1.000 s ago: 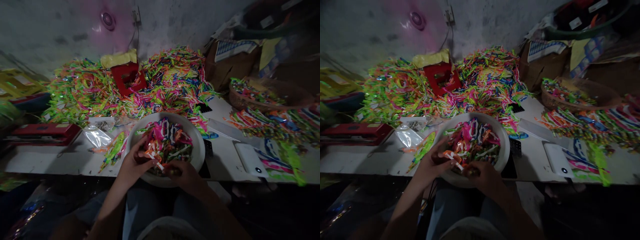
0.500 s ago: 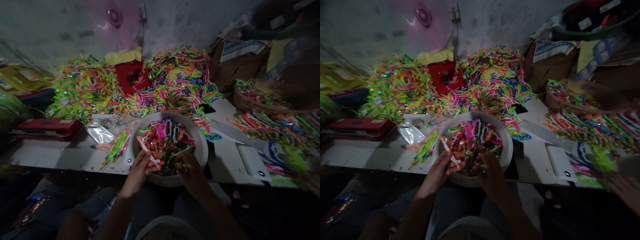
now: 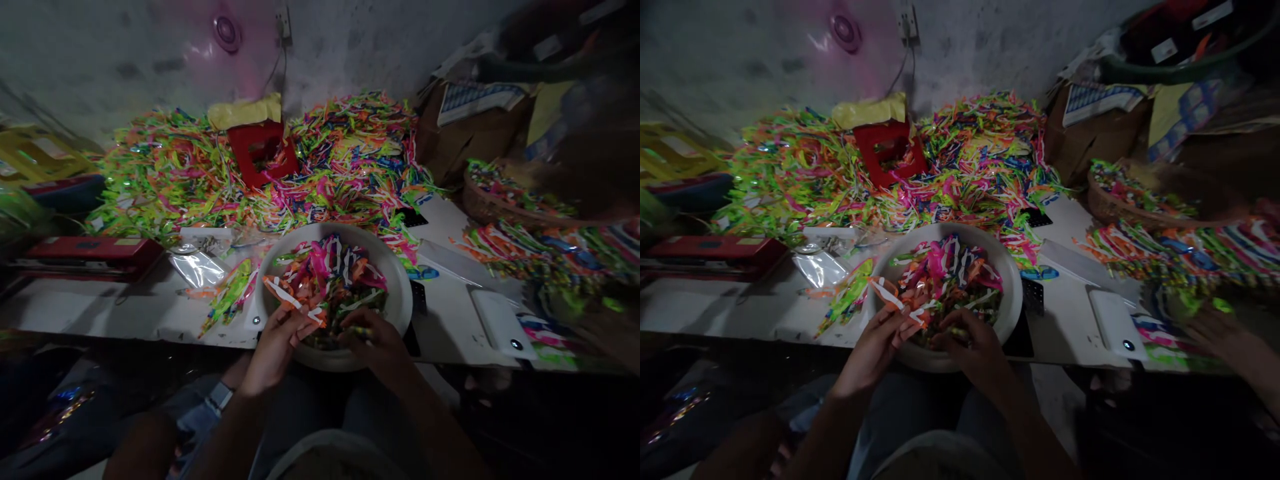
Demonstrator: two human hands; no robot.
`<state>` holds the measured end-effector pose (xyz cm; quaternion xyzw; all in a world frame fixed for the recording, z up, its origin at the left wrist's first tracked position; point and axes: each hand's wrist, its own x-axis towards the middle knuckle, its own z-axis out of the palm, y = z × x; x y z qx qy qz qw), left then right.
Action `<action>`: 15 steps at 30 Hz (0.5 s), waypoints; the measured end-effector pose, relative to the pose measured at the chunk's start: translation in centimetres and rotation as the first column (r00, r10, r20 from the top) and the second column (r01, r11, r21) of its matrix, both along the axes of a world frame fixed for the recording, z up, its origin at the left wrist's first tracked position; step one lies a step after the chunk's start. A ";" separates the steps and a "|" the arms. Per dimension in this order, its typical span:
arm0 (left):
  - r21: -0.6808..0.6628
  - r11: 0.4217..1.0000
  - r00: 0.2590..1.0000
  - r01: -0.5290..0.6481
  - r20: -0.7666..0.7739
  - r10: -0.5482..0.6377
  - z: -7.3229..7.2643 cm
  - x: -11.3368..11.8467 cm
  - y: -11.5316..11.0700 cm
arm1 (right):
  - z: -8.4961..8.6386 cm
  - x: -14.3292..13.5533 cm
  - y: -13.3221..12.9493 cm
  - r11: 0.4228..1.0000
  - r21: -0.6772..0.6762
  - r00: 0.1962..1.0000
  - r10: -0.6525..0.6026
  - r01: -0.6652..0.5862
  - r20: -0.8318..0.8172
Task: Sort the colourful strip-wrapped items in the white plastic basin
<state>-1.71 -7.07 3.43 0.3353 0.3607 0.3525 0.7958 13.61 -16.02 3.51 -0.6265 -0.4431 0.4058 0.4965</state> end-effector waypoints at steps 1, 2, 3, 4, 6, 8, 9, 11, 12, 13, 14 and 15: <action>0.008 1.000 1.000 -0.018 0.001 0.018 0.1 0.0 0.0 | 0.0 0.1 0.0 0.999 0.028 0.997 0.022 -0.020 -0.070; 0.016 0.999 0.999 -0.036 -0.001 0.036 0.2 0.0 0.0 | -0.1 0.1 0.0 0.998 0.053 0.989 0.050 -0.043 -0.139; 0.025 0.998 0.999 -0.053 -0.005 0.053 0.3 0.1 0.0 | -0.2 0.1 0.0 0.995 0.070 0.976 0.080 -0.068 -0.200; 0.034 0.997 0.998 -0.065 -0.011 0.066 0.3 0.1 0.0 | -0.4 0.1 -0.1 0.993 0.081 0.963 0.101 -0.084 -0.249; 0.046 0.996 0.997 -0.074 -0.026 0.075 0.5 0.1 0.0 | -0.7 -0.3 -0.1 0.993 0.099 0.955 0.096 -0.071 -0.282; 0.045 0.997 0.998 -0.058 -0.034 0.060 0.5 0.2 -0.1 | -1.0 -0.7 -0.1 0.994 0.112 0.974 0.028 -0.003 -0.223; 0.045 0.998 0.998 -0.046 -0.034 0.048 0.5 0.2 -0.1 | -1.1 -1.0 0.0 0.992 0.118 0.986 -0.012 0.031 -0.164; 0.048 0.998 0.999 -0.028 -0.031 0.030 0.5 0.3 -0.2 | -1.4 -1.4 0.0 0.989 0.134 0.997 -0.066 0.070 -0.034; 0.049 0.998 0.999 -0.027 -0.031 0.029 0.6 0.3 -0.3 | -1.5 -1.7 0.1 0.986 0.150 0.997 -0.079 0.076 0.014; 0.049 0.998 0.999 -0.028 -0.033 0.030 0.6 0.3 -0.4 | -1.6 -1.9 0.1 0.981 0.177 0.995 -0.085 0.076 0.044; 0.047 0.998 0.999 -0.031 -0.036 0.032 0.6 0.3 -0.4 | -1.7 -2.0 0.2 0.974 0.216 0.994 -0.088 0.074 0.058; 0.044 0.998 0.999 -0.033 -0.038 0.035 0.7 0.3 -0.5 | -1.8 -2.2 0.2 0.963 0.259 0.994 -0.090 0.071 0.061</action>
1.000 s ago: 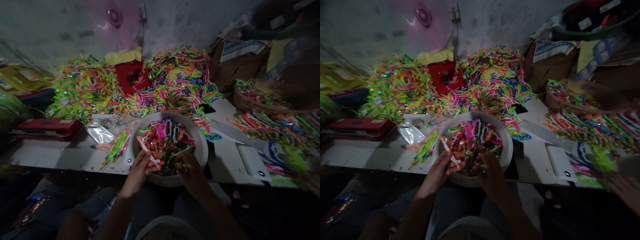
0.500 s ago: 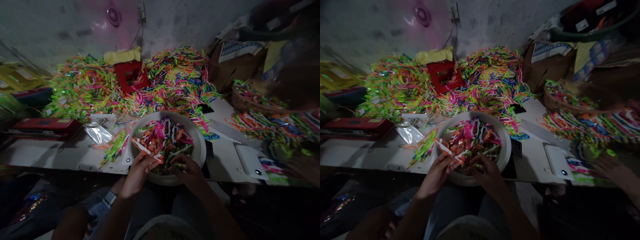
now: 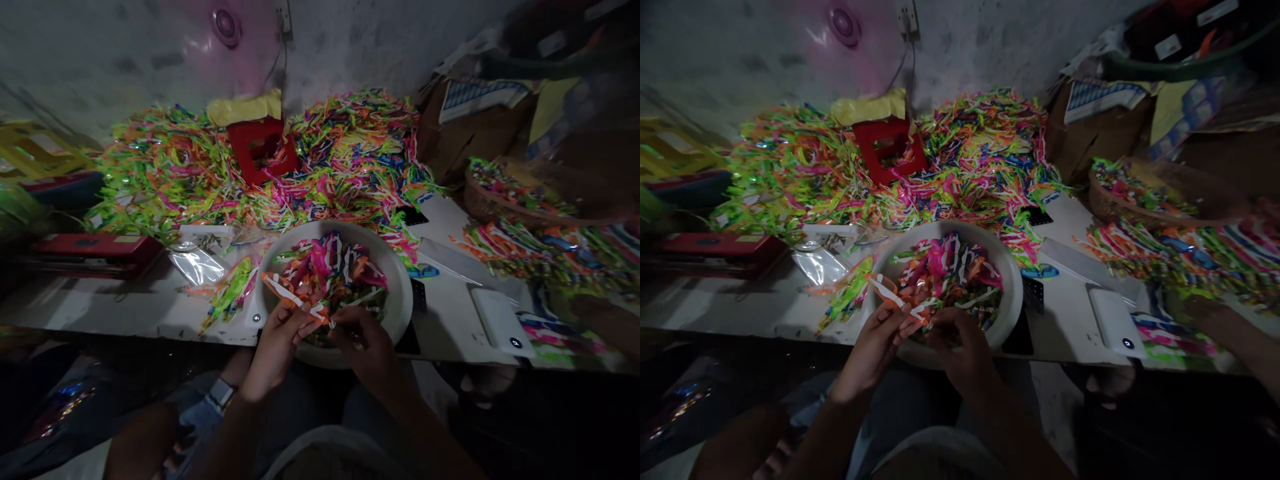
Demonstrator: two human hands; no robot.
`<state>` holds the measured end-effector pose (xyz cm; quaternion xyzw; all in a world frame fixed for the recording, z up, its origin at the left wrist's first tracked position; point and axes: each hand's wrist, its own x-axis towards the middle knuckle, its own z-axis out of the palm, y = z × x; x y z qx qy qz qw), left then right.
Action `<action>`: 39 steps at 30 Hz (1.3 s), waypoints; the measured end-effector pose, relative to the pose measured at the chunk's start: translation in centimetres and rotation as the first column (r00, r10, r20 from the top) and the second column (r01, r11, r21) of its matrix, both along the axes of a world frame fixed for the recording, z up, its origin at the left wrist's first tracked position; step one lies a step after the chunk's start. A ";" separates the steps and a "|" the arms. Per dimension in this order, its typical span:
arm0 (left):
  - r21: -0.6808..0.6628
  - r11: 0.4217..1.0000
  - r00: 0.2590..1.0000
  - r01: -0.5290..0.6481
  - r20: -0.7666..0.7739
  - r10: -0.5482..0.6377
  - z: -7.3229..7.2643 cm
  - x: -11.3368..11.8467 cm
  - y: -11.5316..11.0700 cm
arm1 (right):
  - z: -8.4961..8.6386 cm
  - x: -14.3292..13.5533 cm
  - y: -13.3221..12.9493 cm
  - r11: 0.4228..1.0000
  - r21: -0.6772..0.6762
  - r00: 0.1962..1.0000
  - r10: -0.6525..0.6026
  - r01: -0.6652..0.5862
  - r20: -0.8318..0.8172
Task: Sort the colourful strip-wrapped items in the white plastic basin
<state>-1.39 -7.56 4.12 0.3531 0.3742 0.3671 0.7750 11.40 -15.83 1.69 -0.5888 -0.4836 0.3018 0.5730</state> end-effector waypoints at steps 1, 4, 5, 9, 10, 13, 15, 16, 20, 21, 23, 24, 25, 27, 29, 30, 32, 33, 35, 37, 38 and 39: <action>-0.003 1.000 1.000 -0.002 -0.002 0.002 0.1 0.0 -0.1 | -0.1 -0.1 0.0 0.999 0.038 1.000 0.003 -0.003 0.005; -0.007 1.000 1.000 -0.002 -0.006 0.002 0.2 0.0 -0.1 | 0.0 -0.4 0.1 0.996 0.089 0.999 0.000 -0.004 0.043; -0.006 1.000 1.000 0.002 -0.007 -0.002 0.2 0.0 -0.1 | 0.1 -0.5 0.1 0.997 0.083 0.998 -0.005 0.000 0.061; 0.008 0.999 0.999 0.033 -0.021 -0.033 -0.1 -0.2 0.1 | 0.6 -0.2 0.3 0.998 -0.064 0.998 0.027 -0.023 0.065; 0.014 0.999 0.999 0.043 -0.024 -0.043 -0.1 -0.2 0.0 | 0.7 -0.1 0.3 0.991 -0.122 0.998 0.052 -0.049 0.022; 0.061 0.997 0.998 0.050 -0.041 -0.048 -0.3 -0.2 -0.2 | 0.7 0.2 0.4 0.951 -0.228 0.971 0.174 -0.209 -0.166; 0.127 0.991 0.998 0.049 -0.052 -0.042 -0.3 0.0 -0.4 | 0.6 0.3 0.3 0.923 -0.237 0.942 0.251 -0.302 -0.223; 0.155 0.987 0.998 0.052 -0.051 -0.044 -0.2 0.0 -0.6 | 0.6 0.3 0.3 0.916 -0.240 0.938 0.273 -0.322 -0.214; 0.152 0.985 0.996 0.087 -0.017 -0.085 0.0 0.2 -1.1 | 0.4 0.4 0.1 0.928 -0.238 0.958 0.269 -0.286 -0.101; 0.139 0.986 0.996 0.093 -0.016 -0.092 0.0 0.2 -1.2 | 0.3 0.3 0.1 0.930 -0.225 0.956 0.276 -0.292 -0.101; 0.109 0.988 0.994 0.112 -0.011 -0.112 0.0 0.1 -1.5 | 0.2 0.1 0.0 0.928 -0.209 0.950 0.290 -0.308 -0.116; 0.095 0.988 0.992 0.125 -0.011 -0.125 -0.1 0.0 -1.7 | 0.1 0.0 0.0 0.930 -0.206 0.951 0.286 -0.306 -0.121; 0.088 0.987 0.991 0.134 -0.014 -0.133 -0.3 0.0 -1.9 | 0.1 -0.2 0.0 0.935 -0.204 0.955 0.271 -0.291 -0.120; 0.099 0.986 0.991 0.133 -0.036 -0.130 -0.6 -0.3 -2.1 | 0.0 -0.5 0.0 0.949 -0.191 0.967 0.233 -0.250 -0.107; 0.139 0.978 0.986 0.156 -0.085 -0.145 -0.7 -0.7 -2.1 | 0.3 -0.4 0.3 0.948 -0.189 0.966 0.247 -0.258 -0.076; 0.164 0.973 0.983 0.161 -0.112 -0.144 -0.7 -1.1 -1.8 | 0.4 -0.2 0.5 0.938 -0.202 0.959 0.278 -0.282 -0.045; 0.221 0.969 0.984 0.113 -0.163 -0.077 -0.3 -2.2 -0.5 | 0.8 0.6 1.1 0.915 -0.270 0.937 0.337 -0.301 0.097; 0.264 0.963 0.979 0.054 -0.203 0.001 -0.1 -3.1 0.6 | 0.8 1.2 1.5 0.901 -0.329 0.912 0.357 -0.281 0.200; 0.384 0.922 0.921 -0.059 -0.336 0.198 0.5 -5.1 3.4 | 0.6 2.4 2.2 0.860 -0.483 0.815 0.393 -0.164 0.425; 0.496 0.868 0.776 -0.009 -0.544 0.319 0.7 -7.3 6.7 | 0.0 3.4 3.0 0.777 -0.625 0.678 0.501 -0.078 0.538; 0.526 0.849 0.682 0.058 -0.642 0.351 0.7 -8.3 8.3 | -0.4 3.7 3.3 0.732 -0.676 0.618 0.569 -0.081 0.542; 0.552 0.823 0.578 0.131 -0.717 0.389 0.5 -9.0 9.6 | -0.8 3.8 3.6 0.696 -0.711 0.570 0.625 -0.097 0.534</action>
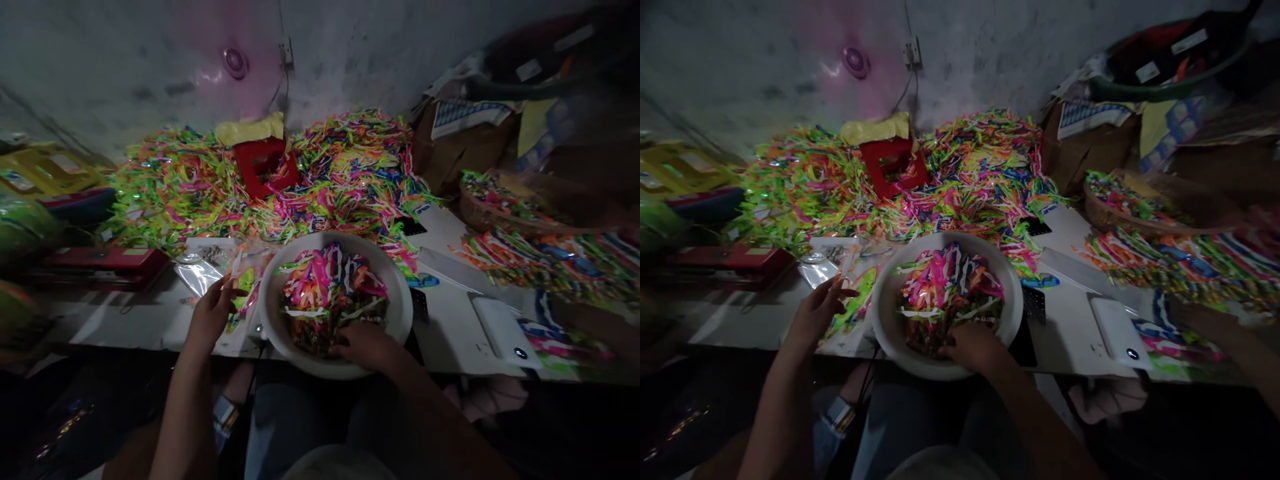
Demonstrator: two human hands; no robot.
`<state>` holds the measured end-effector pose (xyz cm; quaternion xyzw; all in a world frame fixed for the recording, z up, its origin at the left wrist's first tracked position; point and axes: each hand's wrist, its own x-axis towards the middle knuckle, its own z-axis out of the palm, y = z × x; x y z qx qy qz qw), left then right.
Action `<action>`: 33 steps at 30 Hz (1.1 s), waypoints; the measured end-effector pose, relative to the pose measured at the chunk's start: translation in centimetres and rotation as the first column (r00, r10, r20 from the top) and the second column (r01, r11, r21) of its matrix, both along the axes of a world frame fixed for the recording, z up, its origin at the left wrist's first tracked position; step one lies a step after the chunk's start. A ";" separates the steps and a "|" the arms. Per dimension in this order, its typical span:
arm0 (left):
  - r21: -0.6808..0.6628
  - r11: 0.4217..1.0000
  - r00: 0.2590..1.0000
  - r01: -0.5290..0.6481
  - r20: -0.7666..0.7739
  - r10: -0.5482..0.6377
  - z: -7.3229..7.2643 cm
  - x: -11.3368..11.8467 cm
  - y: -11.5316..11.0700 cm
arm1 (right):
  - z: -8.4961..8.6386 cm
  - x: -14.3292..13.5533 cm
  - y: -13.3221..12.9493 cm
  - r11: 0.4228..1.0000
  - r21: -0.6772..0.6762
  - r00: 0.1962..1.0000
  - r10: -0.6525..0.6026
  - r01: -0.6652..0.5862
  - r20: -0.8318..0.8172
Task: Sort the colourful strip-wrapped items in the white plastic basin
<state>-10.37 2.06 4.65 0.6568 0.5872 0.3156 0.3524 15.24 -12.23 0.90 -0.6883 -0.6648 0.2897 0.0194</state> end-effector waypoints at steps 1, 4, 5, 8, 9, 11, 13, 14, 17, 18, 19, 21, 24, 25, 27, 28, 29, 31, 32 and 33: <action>0.071 0.998 0.991 -0.002 -0.133 0.011 -0.2 -0.4 1.1 | -0.3 0.0 0.3 0.998 -0.031 0.999 0.046 -0.046 0.010; 0.315 0.942 0.930 0.112 -0.367 0.012 -1.2 0.7 2.4 | -0.9 -0.5 0.9 0.993 -0.063 0.995 0.104 -0.103 0.009; 0.338 0.916 0.914 0.216 -0.401 -0.068 -1.5 1.7 2.3 | -1.0 -0.7 1.0 0.992 -0.064 0.994 0.107 -0.106 0.008; 0.175 0.760 0.739 0.626 -0.445 -0.506 -2.4 5.4 0.8 | -0.9 -1.1 1.2 0.993 -0.045 0.994 0.109 -0.108 0.006; 0.093 0.694 0.650 0.714 -0.457 -0.607 -2.7 6.5 0.2 | -0.9 -1.1 1.2 0.994 -0.031 0.994 0.105 -0.105 0.004; -0.019 0.645 0.557 0.764 -0.486 -0.674 -3.3 8.1 -0.7 | -0.9 -1.2 1.0 0.996 0.014 0.996 0.093 -0.093 -0.011; -0.064 0.672 0.557 0.738 -0.506 -0.659 -3.8 8.9 -1.1 | -0.9 -1.2 0.9 0.995 0.057 0.996 0.079 -0.077 -0.035; -0.064 0.679 0.565 0.731 -0.500 -0.656 -4.0 9.0 -1.1 | -0.9 -1.2 0.8 0.995 0.066 0.995 0.080 -0.077 -0.051; 0.008 0.664 0.615 0.748 -0.384 -0.689 -3.8 8.7 -1.1 | -0.9 -1.2 0.9 0.991 0.055 0.985 0.127 -0.121 -0.118; 0.042 0.676 0.652 0.736 -0.313 -0.691 -3.5 8.4 -1.2 | -0.9 -1.2 1.0 0.989 0.054 0.979 0.146 -0.139 -0.145; 0.068 0.701 0.695 0.710 -0.230 -0.681 -3.2 8.1 -1.4 | -0.9 -1.3 1.1 0.987 0.063 0.973 0.154 -0.145 -0.170; 0.058 0.763 0.766 0.643 -0.037 -0.642 -2.5 7.6 -2.1 | -0.8 -1.5 1.2 0.985 0.088 0.968 0.161 -0.146 -0.195; -0.062 0.796 0.777 0.602 0.272 -0.567 -1.8 7.2 -4.0 | -0.8 -1.9 1.4 0.974 0.081 0.957 0.221 -0.210 -0.190; -0.105 0.790 0.760 0.604 0.372 -0.532 -1.7 7.3 -4.7 | -0.8 -2.0 1.4 0.969 0.065 0.950 0.248 -0.240 -0.188; -0.196 0.776 0.729 0.600 0.533 -0.429 -1.7 7.5 -5.9 | -0.9 -2.0 1.5 0.961 0.040 0.942 0.275 -0.272 -0.193; -0.250 0.769 0.723 0.588 0.589 -0.361 -1.9 7.7 -6.4 | -0.9 -2.0 1.5 0.961 0.034 0.941 0.275 -0.273 -0.197; -0.304 0.765 0.725 0.567 0.626 -0.288 -2.0 7.8 -6.8 | -0.9 -1.9 1.5 0.962 0.028 0.942 0.272 -0.272 -0.199; -0.379 0.759 0.731 0.529 0.657 -0.182 -2.5 8.1 -7.2 | -1.0 -1.8 1.3 0.966 0.015 0.945 0.257 -0.260 -0.202; -0.390 0.764 0.734 0.514 0.661 -0.155 -2.7 8.1 -7.3 | -1.0 -1.7 1.3 0.968 0.010 0.949 0.246 -0.250 -0.199; -0.390 0.772 0.735 0.501 0.663 -0.143 -2.9 8.2 -7.3 | -0.9 -1.6 1.1 0.972 0.005 0.953 0.232 -0.236 -0.194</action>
